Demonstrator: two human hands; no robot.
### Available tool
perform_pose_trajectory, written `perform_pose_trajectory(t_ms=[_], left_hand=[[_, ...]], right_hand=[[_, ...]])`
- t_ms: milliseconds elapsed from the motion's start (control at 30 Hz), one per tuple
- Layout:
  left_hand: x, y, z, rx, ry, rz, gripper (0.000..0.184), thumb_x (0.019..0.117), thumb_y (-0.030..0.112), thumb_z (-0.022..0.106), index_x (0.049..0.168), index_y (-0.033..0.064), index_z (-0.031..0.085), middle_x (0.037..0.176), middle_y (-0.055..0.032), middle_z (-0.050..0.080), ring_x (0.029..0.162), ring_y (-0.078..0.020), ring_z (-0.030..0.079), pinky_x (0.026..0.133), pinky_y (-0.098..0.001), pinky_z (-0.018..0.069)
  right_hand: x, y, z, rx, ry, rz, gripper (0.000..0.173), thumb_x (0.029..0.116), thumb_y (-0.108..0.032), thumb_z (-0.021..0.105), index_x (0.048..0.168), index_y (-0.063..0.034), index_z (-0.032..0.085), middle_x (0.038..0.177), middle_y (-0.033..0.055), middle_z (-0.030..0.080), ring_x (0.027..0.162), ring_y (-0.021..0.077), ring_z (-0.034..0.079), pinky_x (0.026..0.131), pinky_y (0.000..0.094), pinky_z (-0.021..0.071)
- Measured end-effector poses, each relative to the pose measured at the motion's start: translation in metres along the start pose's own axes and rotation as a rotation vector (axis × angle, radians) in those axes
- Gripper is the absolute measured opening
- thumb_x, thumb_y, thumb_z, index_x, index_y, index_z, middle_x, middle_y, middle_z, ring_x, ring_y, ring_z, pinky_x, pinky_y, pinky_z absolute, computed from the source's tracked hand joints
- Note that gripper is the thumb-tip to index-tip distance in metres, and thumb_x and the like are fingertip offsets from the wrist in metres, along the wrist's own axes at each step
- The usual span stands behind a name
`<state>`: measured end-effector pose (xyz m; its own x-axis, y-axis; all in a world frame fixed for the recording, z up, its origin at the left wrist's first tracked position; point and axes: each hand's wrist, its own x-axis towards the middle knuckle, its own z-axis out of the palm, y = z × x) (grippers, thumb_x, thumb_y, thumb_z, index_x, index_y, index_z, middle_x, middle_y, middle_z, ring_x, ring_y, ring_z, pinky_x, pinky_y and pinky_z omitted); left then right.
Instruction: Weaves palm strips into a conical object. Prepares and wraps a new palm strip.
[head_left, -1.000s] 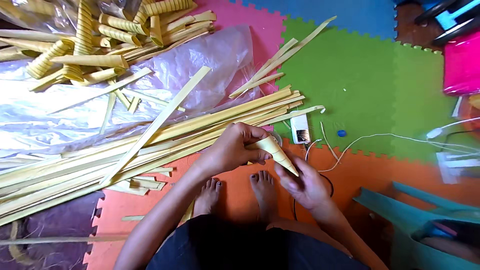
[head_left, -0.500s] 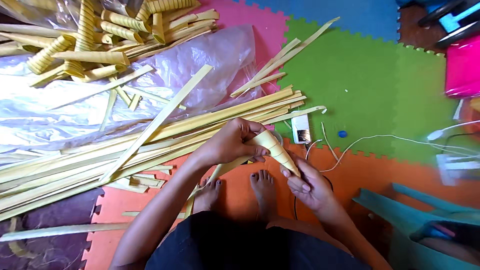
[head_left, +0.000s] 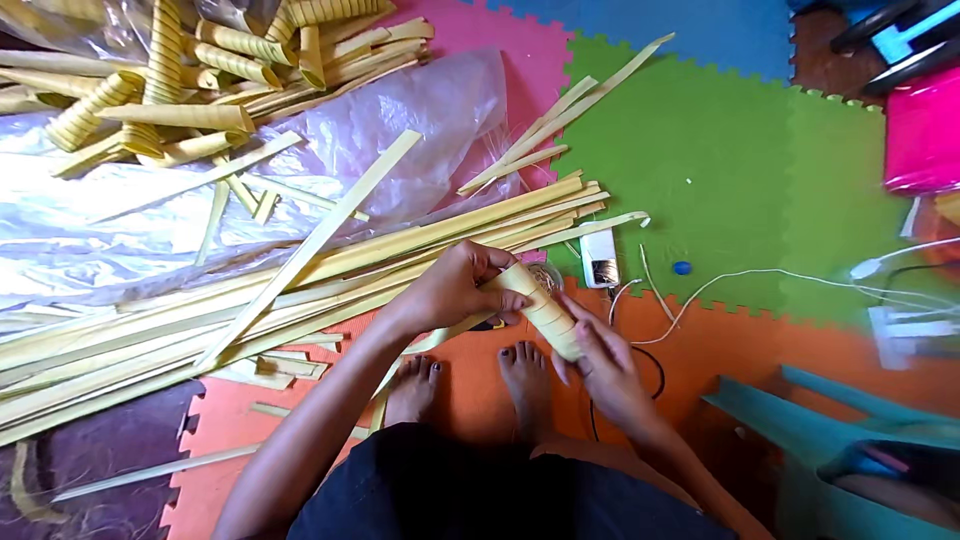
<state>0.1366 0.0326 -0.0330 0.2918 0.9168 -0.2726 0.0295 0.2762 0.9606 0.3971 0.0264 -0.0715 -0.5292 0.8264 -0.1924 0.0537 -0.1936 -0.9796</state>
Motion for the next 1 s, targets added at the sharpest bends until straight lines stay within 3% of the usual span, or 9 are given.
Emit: perform_pose_trajectory(t_ms=[100,200,333,500,567,633,767,900,1000], left_hand=[[-0.001,-0.002,-0.003,-0.010,-0.040,-0.014,0.016,0.0906,-0.004,0.072,0.105,-0.0003,0.069,0.080,-0.0070,0.075,0.070,-0.0129,0.074,0.066,-0.0251,0.0632],[-0.003,-0.002,-0.004,0.012,-0.016,0.011,0.015,0.0912,-0.002,0.072,0.106,-0.0008,0.068,0.079,-0.0078,0.074,0.068,-0.0139,0.074,0.065,-0.0253,0.0630],[-0.002,0.003,-0.005,0.004,-0.047,-0.024,0.018,0.0905,-0.002,0.073,0.107,0.0001,0.068,0.079,-0.0070,0.075,0.068,-0.0132,0.074,0.065,-0.0250,0.0630],[-0.001,0.005,-0.006,0.033,0.037,0.002,0.018,0.0903,-0.002,0.073,0.107,-0.0004,0.069,0.079,-0.0071,0.074,0.069,-0.0124,0.074,0.066,-0.0242,0.0625],[-0.001,0.005,-0.009,0.026,0.019,0.010,0.017,0.0918,-0.001,0.072,0.108,-0.0001,0.069,0.080,-0.0067,0.075,0.070,-0.0116,0.074,0.067,-0.0234,0.0623],[-0.002,0.006,-0.010,-0.002,-0.001,0.005,0.016,0.0917,-0.003,0.071,0.108,-0.0005,0.069,0.080,-0.0076,0.075,0.070,-0.0125,0.074,0.067,-0.0241,0.0627],[-0.003,0.008,-0.012,0.004,0.021,0.002,0.017,0.0926,-0.003,0.070,0.109,-0.0006,0.068,0.081,-0.0083,0.075,0.071,-0.0134,0.074,0.066,-0.0245,0.0629],[-0.008,0.006,-0.004,-0.020,0.037,0.003,0.017,0.0927,-0.003,0.069,0.109,-0.0003,0.067,0.081,-0.0077,0.075,0.070,-0.0123,0.074,0.067,-0.0234,0.0624],[-0.006,0.005,-0.009,-0.040,0.053,-0.012,0.018,0.0924,-0.006,0.069,0.110,-0.0012,0.067,0.081,-0.0080,0.075,0.070,-0.0131,0.074,0.067,-0.0243,0.0631]], right_hand=[[0.001,-0.006,0.001,0.243,-0.012,0.245,0.034,0.1111,-0.020,0.032,0.126,-0.0096,0.061,0.089,-0.0077,0.070,0.052,-0.0087,0.048,0.047,0.0082,0.0404],[0.000,0.013,-0.007,-0.244,-0.010,-0.236,0.043,0.1038,-0.020,0.053,0.143,-0.0030,0.058,0.129,0.0061,0.063,0.100,0.0007,0.062,0.084,0.0179,0.0537],[-0.003,-0.007,-0.005,0.313,-0.052,0.316,0.035,0.1117,-0.022,0.030,0.126,-0.0123,0.060,0.083,-0.0073,0.066,0.047,-0.0090,0.044,0.043,0.0068,0.0370],[-0.003,0.010,-0.012,-0.320,0.004,-0.273,0.041,0.1042,-0.021,0.055,0.141,-0.0038,0.060,0.124,0.0048,0.065,0.098,0.0003,0.062,0.085,0.0175,0.0541],[-0.005,-0.003,-0.009,0.052,-0.035,0.063,0.036,0.1103,-0.019,0.039,0.139,-0.0048,0.058,0.097,-0.0047,0.072,0.061,-0.0082,0.054,0.055,0.0088,0.0453],[-0.006,-0.009,-0.009,0.257,-0.031,0.240,0.036,0.1120,-0.024,0.032,0.132,-0.0119,0.060,0.085,-0.0079,0.069,0.048,-0.0090,0.046,0.043,0.0075,0.0383],[-0.006,0.009,-0.014,-0.284,-0.014,-0.268,0.041,0.1058,-0.025,0.054,0.142,-0.0069,0.060,0.127,0.0029,0.064,0.099,0.0003,0.063,0.084,0.0176,0.0549],[-0.011,-0.012,-0.011,0.333,-0.047,0.307,0.036,0.1125,-0.027,0.030,0.119,-0.0143,0.063,0.083,-0.0076,0.069,0.046,-0.0085,0.046,0.041,0.0078,0.0389],[-0.010,0.008,-0.017,-0.145,-0.010,-0.147,0.041,0.1069,-0.028,0.052,0.141,-0.0061,0.057,0.120,-0.0034,0.068,0.084,-0.0051,0.061,0.071,0.0131,0.0518]])
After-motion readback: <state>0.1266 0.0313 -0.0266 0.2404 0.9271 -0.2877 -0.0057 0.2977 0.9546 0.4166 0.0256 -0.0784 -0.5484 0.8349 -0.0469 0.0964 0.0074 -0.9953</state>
